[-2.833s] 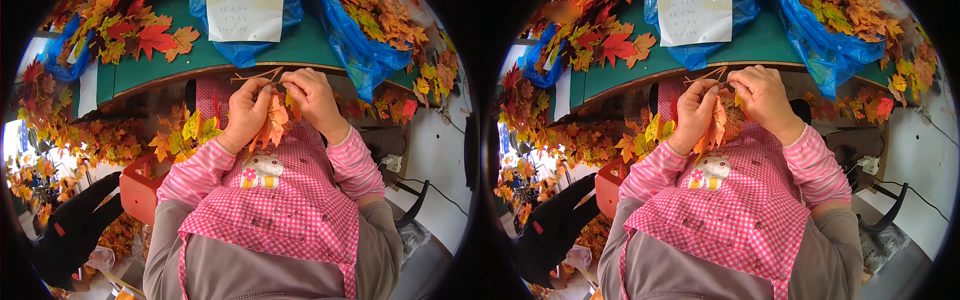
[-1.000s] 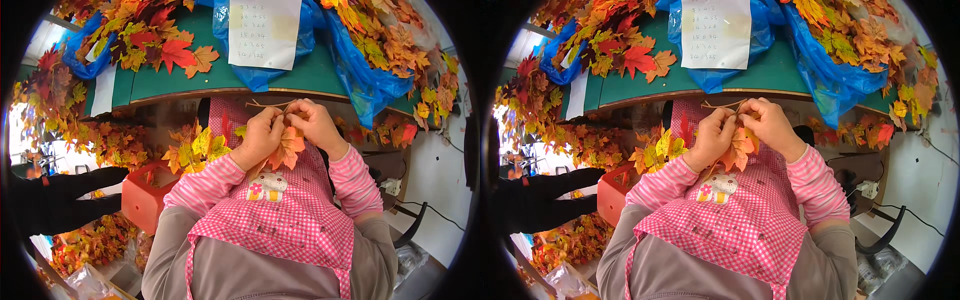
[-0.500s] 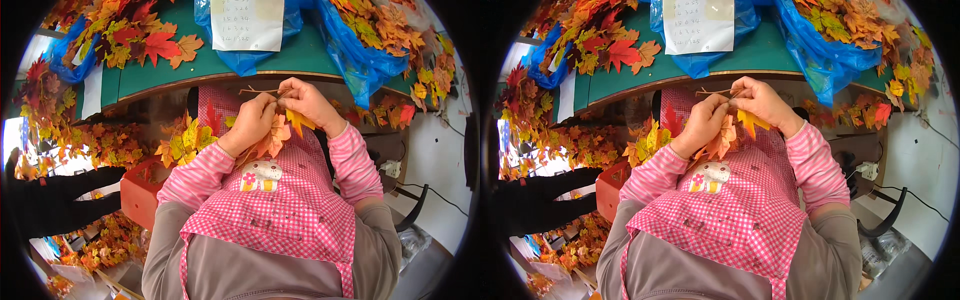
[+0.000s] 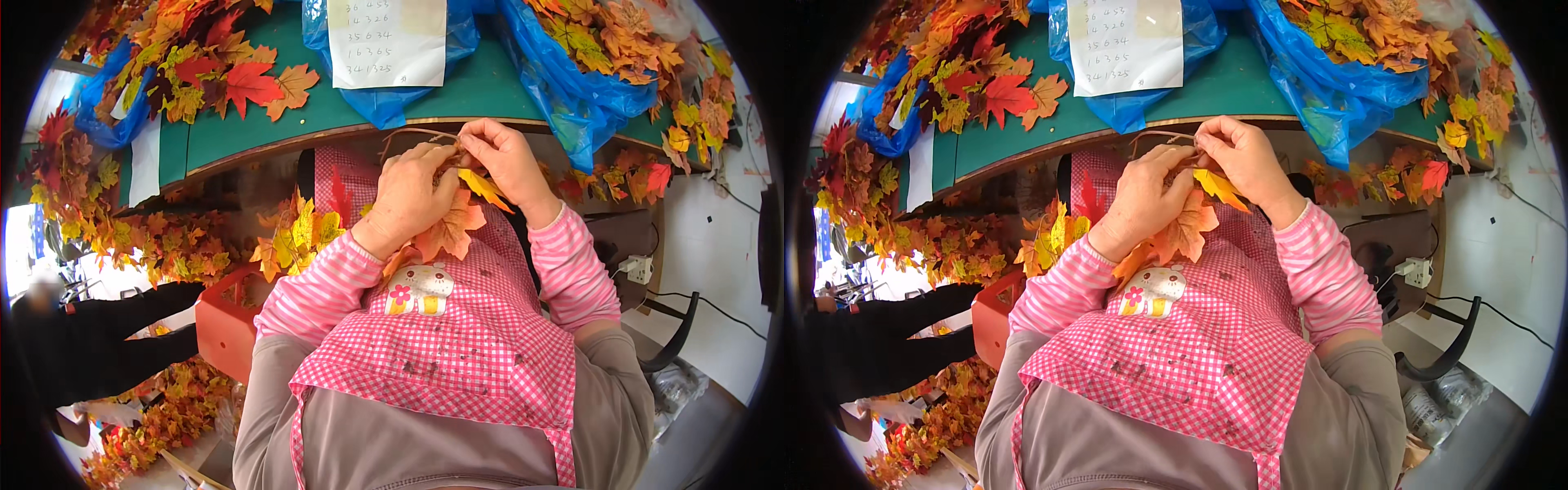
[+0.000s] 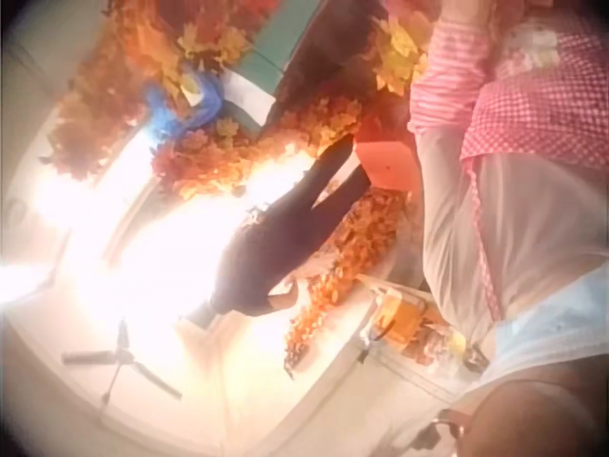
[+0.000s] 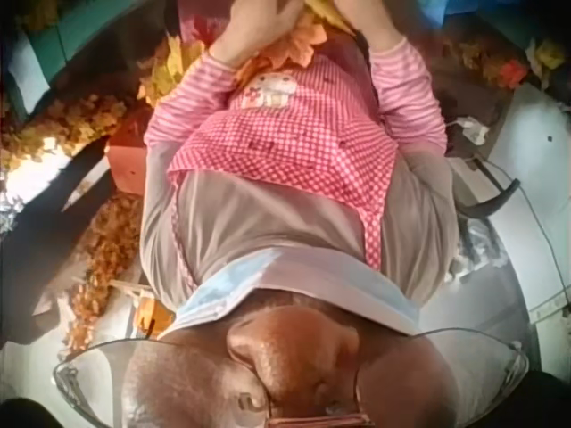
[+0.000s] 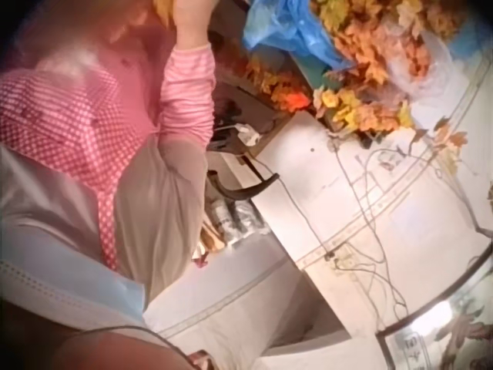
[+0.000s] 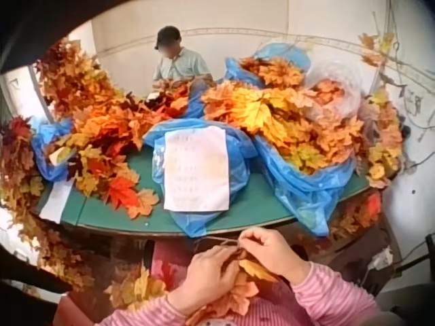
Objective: Assembling artificial autumn leaves onto a wire frame for decoration.
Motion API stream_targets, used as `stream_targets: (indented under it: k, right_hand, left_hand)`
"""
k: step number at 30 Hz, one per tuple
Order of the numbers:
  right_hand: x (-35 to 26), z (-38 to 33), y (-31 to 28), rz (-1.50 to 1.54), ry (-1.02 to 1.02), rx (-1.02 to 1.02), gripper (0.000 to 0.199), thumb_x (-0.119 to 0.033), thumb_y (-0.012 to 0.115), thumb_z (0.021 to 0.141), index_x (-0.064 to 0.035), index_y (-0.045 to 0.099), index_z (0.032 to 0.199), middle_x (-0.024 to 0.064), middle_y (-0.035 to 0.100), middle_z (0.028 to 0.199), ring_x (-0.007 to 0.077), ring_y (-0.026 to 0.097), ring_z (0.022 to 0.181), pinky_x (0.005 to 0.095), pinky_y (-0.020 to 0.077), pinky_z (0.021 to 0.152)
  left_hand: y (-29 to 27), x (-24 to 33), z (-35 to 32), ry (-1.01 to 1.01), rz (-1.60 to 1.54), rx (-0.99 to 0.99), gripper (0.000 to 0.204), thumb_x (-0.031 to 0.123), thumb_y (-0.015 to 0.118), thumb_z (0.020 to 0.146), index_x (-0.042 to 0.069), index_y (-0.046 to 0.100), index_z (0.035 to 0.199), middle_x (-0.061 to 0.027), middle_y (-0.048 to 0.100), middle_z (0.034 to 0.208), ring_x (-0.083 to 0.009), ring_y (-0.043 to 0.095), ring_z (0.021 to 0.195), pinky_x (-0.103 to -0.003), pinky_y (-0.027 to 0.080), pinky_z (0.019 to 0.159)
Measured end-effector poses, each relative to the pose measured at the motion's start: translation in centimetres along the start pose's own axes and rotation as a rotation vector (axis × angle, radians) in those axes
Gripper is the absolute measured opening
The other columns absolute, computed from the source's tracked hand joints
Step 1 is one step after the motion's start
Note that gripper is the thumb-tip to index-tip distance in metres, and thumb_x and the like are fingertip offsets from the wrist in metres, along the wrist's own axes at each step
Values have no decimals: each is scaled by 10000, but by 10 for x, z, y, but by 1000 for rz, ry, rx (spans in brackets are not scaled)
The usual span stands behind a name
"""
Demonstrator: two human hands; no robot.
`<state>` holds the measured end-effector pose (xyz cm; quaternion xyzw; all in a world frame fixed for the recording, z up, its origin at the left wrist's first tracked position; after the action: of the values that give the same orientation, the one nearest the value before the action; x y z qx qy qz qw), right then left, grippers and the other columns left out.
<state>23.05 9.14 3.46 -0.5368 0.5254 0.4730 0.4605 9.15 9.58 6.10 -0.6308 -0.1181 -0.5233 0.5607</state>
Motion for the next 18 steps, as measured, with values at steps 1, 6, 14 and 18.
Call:
stream_targets:
  k: [1,6,14,18]
  right_hand:
    - [1,-1,-2,6,18,46,102,-108,589,961,-26,625,1009,-10,616,870,66,583,747,201,484,692]
    - [-21,-15,5,-55,-128,29,159,-12,531,954,-9,527,1113,25,562,892,79,623,690,217,503,661]
    - [-40,-22,21,-673,-465,-94,168,5,591,850,-27,631,1011,142,597,917,306,613,818,364,502,717]
    - [-48,-27,20,-994,-551,-197,124,-145,637,846,-67,656,942,99,590,1001,278,583,966,404,483,812]
  left_hand:
    - [0,0,3,4,0,1,352,232,559,884,-11,641,1125,-196,652,1082,-347,633,992,-396,480,878]
    - [11,-13,11,-164,-628,-379,369,245,437,942,-28,641,1085,-205,678,980,-311,661,892,-346,488,828]
    - [12,-8,6,-151,-85,-276,203,193,597,843,52,706,942,-207,666,835,-389,654,791,-434,514,696]
    - [11,-10,-3,-164,-115,-320,199,152,589,844,31,689,965,-211,667,840,-374,665,794,-401,517,694]
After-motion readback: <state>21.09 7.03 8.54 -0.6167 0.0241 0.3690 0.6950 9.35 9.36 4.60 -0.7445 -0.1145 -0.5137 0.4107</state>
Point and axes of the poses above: each hand's wrist, its own z-axis towards the middle knuckle, its own y-axis out of the palm, x = y × z, the point moved 8 cm from there along z, towards the middle knuckle
